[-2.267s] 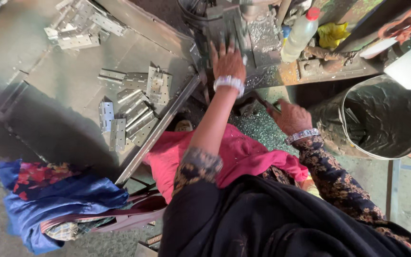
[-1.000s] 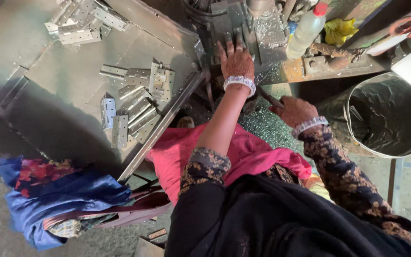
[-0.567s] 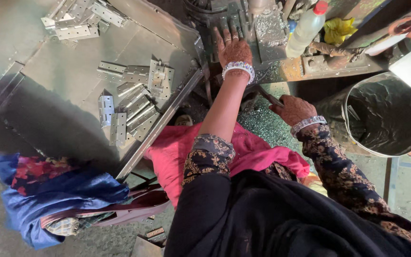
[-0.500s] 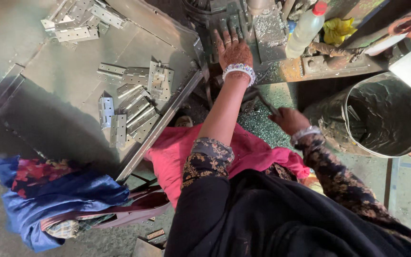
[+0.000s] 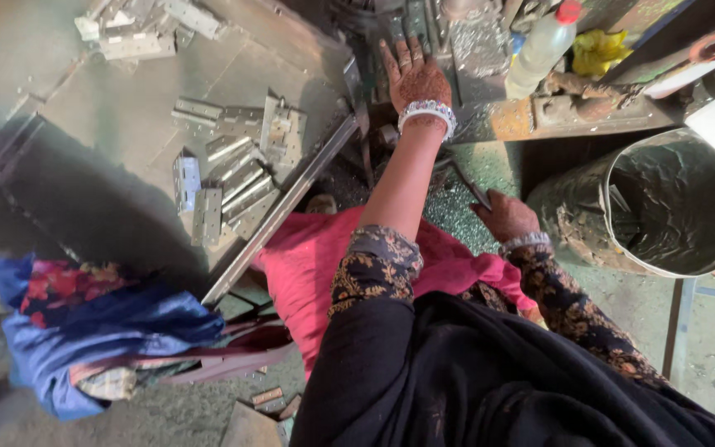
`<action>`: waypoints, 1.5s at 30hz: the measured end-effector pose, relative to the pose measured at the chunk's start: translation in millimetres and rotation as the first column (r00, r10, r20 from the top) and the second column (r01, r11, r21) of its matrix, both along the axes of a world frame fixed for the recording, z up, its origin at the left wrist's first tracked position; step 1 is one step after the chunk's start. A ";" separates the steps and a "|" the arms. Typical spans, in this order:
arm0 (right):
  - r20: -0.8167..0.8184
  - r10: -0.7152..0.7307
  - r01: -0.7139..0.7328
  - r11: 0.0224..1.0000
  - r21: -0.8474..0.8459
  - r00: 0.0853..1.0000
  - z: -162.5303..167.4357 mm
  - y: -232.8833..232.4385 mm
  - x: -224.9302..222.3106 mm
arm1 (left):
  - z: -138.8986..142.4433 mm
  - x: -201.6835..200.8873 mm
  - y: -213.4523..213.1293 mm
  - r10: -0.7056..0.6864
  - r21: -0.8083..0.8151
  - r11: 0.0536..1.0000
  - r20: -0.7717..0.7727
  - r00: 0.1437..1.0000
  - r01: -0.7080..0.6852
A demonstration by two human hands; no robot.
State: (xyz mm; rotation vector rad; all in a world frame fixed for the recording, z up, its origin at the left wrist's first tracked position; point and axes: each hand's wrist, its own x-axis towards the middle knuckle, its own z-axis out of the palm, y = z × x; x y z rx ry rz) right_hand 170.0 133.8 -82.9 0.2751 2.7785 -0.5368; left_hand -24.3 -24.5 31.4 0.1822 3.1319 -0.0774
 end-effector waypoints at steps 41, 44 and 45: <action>-0.492 0.184 -0.198 0.980 0.025 0.851 111.8 -37.5 -4.7 | -12.6 80.4 -214.1 0.233 0.729 0.683 -0.276 0.932 0.045; -0.739 0.263 -0.350 0.936 0.039 0.620 121.1 -66.4 -2.6 | -12.9 105.4 -146.7 -0.072 0.916 0.380 -0.111 0.991 0.130; -0.765 0.287 -0.380 0.923 0.060 0.576 122.3 -73.8 -1.6 | -14.6 110.8 -127.4 -0.096 0.921 0.383 -0.039 0.995 0.073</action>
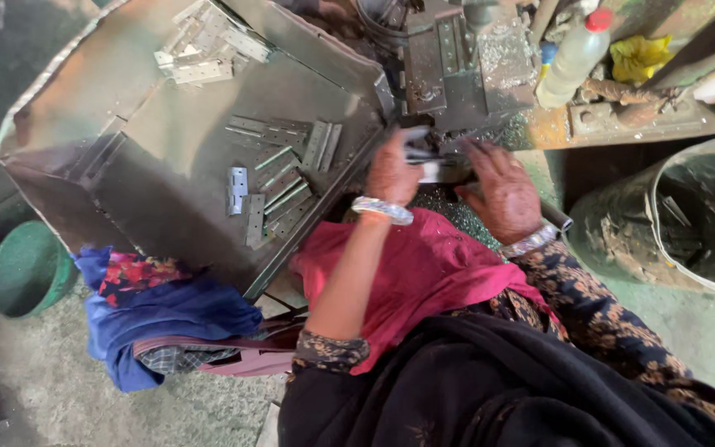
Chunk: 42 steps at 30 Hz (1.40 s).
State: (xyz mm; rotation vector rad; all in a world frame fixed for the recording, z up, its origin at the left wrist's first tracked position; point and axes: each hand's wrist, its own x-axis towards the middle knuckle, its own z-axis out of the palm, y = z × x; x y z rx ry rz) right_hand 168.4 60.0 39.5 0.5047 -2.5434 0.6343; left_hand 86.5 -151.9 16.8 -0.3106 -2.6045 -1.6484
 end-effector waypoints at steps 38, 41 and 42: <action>0.440 0.169 0.344 0.407 -0.846 0.882 -87.6 88.8 -32.1 | -20.1 -19.3 83.5 -0.275 -0.834 0.465 -0.456 0.847 -0.298; 0.406 0.149 0.333 0.360 -0.871 0.902 -87.8 91.3 -31.7 | -12.7 -13.6 72.4 -0.296 -0.755 0.543 -0.582 0.757 -0.368; 0.380 0.158 0.319 0.312 -0.895 0.911 -86.6 93.1 -30.6 | -4.7 -16.0 67.2 -0.282 -0.717 0.595 -0.610 0.741 -0.364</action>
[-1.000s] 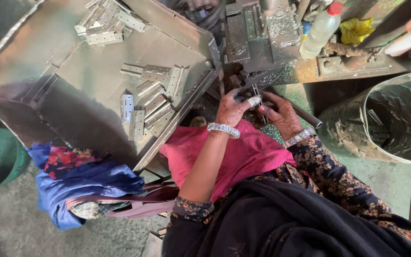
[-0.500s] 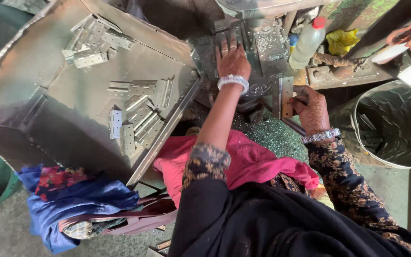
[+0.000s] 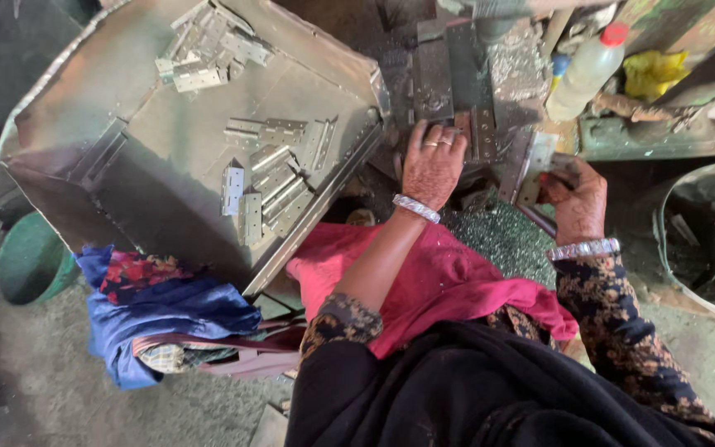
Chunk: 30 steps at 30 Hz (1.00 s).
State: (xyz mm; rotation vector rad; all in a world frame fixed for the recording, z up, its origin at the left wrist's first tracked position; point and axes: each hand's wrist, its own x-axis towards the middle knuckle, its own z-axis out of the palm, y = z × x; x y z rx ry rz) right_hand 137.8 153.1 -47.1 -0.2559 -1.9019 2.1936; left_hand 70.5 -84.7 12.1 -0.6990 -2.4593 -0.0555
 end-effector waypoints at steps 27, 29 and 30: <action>0.139 0.149 -0.190 0.426 0.884 0.979 70.3 -27.3 0.9 | -6.6 6.1 35.7 0.154 0.001 0.988 0.162 0.975 -0.156; 0.349 0.061 -0.354 0.173 0.919 0.935 60.4 -22.8 11.0 | -14.9 -11.5 47.7 0.187 0.022 0.982 0.076 0.979 -0.190; 0.475 0.043 -0.476 0.137 0.869 0.879 53.7 -23.4 16.8 | -18.3 -16.5 51.6 0.207 0.036 0.977 0.031 0.978 -0.208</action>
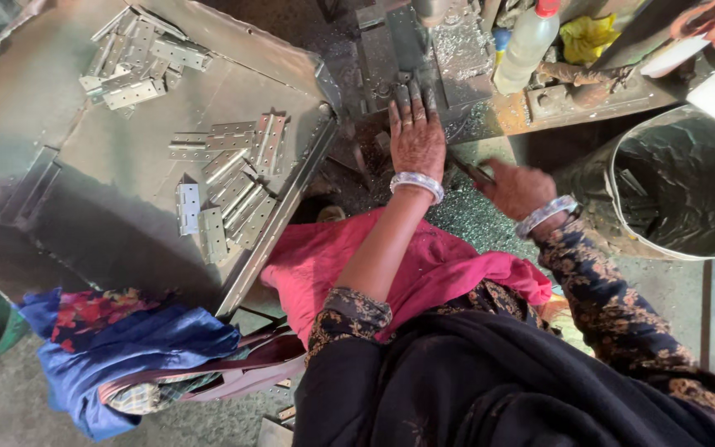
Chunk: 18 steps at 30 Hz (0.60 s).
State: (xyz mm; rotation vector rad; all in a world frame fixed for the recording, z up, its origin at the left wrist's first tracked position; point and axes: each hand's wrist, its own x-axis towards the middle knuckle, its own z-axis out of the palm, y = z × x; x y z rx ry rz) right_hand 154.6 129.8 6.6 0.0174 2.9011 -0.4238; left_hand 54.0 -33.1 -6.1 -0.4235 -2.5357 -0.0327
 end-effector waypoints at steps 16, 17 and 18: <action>0.062 -0.154 0.159 0.985 -0.074 0.986 -49.0 -2.7 9.1 | 13.1 -39.5 2.4 0.056 -0.049 0.998 0.440 0.896 -0.039; 0.061 -0.134 0.139 0.986 -0.091 0.989 -54.4 1.2 8.9 | 11.9 -36.8 2.1 0.030 0.003 0.999 0.449 0.893 -0.035; 0.068 -0.115 0.122 0.985 -0.125 0.991 -60.4 2.0 6.2 | 10.8 -34.9 -0.7 0.010 0.039 0.999 0.461 0.888 -0.031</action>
